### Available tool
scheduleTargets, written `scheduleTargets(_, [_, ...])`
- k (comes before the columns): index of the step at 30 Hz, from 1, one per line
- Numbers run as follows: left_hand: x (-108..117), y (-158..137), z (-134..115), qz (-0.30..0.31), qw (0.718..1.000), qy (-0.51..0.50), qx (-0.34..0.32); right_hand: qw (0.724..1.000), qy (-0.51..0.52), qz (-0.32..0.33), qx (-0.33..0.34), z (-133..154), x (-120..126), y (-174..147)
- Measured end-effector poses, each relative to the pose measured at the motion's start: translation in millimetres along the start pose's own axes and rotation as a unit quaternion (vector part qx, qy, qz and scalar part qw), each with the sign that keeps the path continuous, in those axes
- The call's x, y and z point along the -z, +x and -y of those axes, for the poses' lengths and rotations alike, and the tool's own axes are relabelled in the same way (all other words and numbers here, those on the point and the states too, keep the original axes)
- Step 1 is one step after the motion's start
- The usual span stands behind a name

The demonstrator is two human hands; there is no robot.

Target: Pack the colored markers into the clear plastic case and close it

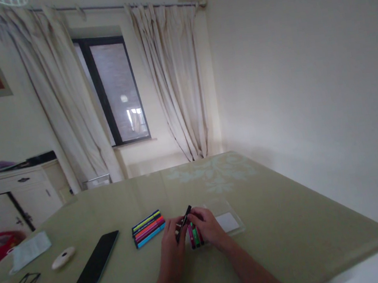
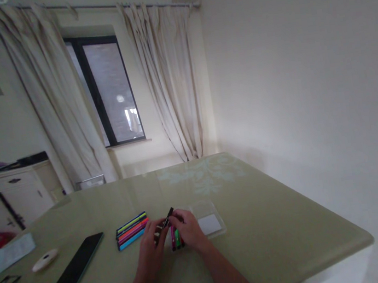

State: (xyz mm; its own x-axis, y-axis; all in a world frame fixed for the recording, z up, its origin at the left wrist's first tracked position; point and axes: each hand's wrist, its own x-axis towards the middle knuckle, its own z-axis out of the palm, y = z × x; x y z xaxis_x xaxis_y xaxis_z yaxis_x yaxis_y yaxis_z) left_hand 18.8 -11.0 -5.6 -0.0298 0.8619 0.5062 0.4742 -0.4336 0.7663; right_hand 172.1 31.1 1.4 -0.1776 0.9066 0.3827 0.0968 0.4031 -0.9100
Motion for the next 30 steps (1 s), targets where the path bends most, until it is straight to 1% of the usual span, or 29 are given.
scheduleTargets(2, [1,-1,-2,-0.004,1.000,-0.003,0.003,0.998,0.043,-0.026,-0.031,-1,1,2])
scheduleTargets(4, [2,-1,-2,-0.013,1.000,0.002,0.000,0.995,0.078,-0.032,-0.057,-1,2,3])
scheduleTargets(9, [3,0,-2,-0.051,0.998,0.030,-0.029,0.989,0.130,0.003,-0.077,2,5,0])
scheduleTargets(12, [3,1,-3,-0.068,0.996,0.039,-0.039,0.985,0.149,0.012,-0.089,4,5,-2])
scheduleTargets(16, [1,0,-5,-0.050,0.998,0.031,-0.038,0.980,0.179,0.017,-0.086,4,2,-2])
scheduleTargets(18, [0,-1,-5,-0.032,0.998,0.032,-0.040,0.981,0.178,0.000,-0.076,3,4,1])
scheduleTargets(21, [-1,-4,-4,0.013,0.997,0.055,-0.048,0.986,0.135,-0.075,-0.070,1,16,7])
scheduleTargets(23, [-2,-7,-2,0.065,0.992,0.092,-0.063,0.986,0.073,-0.130,-0.075,-1,29,10])
scheduleTargets(24, [-2,-9,-1,0.096,0.986,0.114,-0.073,0.986,0.033,-0.142,-0.079,-3,35,11])
scheduleTargets(25, [-3,-10,0,0.126,0.979,0.136,-0.081,0.987,-0.009,-0.141,-0.082,-4,41,11])
scheduleTargets(27, [-5,-12,2,0.171,0.966,0.174,-0.085,0.986,-0.087,-0.116,-0.087,-6,47,10])
scheduleTargets(30, [-7,-11,4,0.196,0.956,0.201,-0.080,0.978,-0.166,-0.078,-0.097,-10,44,6])
